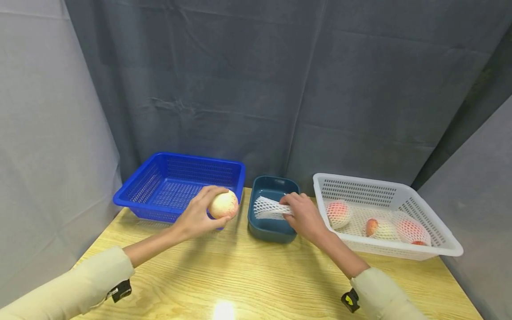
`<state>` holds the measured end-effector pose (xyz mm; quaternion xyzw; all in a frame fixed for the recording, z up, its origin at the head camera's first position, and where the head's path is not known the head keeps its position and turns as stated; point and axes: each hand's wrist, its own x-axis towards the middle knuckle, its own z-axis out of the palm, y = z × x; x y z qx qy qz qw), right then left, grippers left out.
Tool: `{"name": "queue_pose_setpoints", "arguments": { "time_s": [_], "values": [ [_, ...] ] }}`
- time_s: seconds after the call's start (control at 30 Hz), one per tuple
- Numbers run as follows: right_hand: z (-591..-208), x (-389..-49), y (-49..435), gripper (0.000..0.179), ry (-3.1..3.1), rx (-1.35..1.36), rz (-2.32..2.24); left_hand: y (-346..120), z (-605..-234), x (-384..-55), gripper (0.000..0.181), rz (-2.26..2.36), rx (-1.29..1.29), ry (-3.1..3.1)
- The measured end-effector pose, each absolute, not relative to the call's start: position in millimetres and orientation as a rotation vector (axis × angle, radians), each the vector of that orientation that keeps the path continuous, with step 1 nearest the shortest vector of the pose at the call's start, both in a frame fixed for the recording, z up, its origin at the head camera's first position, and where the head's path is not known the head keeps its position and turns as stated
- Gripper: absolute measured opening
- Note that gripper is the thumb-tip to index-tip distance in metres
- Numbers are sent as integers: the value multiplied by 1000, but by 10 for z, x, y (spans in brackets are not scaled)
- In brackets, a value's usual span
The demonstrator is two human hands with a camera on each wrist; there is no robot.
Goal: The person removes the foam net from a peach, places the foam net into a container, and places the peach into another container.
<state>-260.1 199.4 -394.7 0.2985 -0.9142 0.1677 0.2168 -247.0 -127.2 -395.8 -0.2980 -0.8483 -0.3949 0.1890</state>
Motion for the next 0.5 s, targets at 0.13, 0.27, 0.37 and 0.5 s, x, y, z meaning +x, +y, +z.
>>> {"name": "queue_pose_setpoints", "arguments": {
  "time_s": [0.13,0.27,0.37,0.5],
  "values": [
    [-3994,-2653,1967,28,-2538,806,443,-1311,-3960,-2497,65,-1108,-822,-2386],
    [-4065,-2712,1975,29,-2548,780,415,-1343,-3969,-2510,65,-1112,-817,-2401],
    [-4136,-2760,1991,30,-2541,775,384,-1358,-3975,-2514,64,-1112,-803,-2409],
    [-4235,-2795,2018,32,-2542,814,355,-1358,-3983,-2518,63,-1117,-791,-2415]
  ]
}}
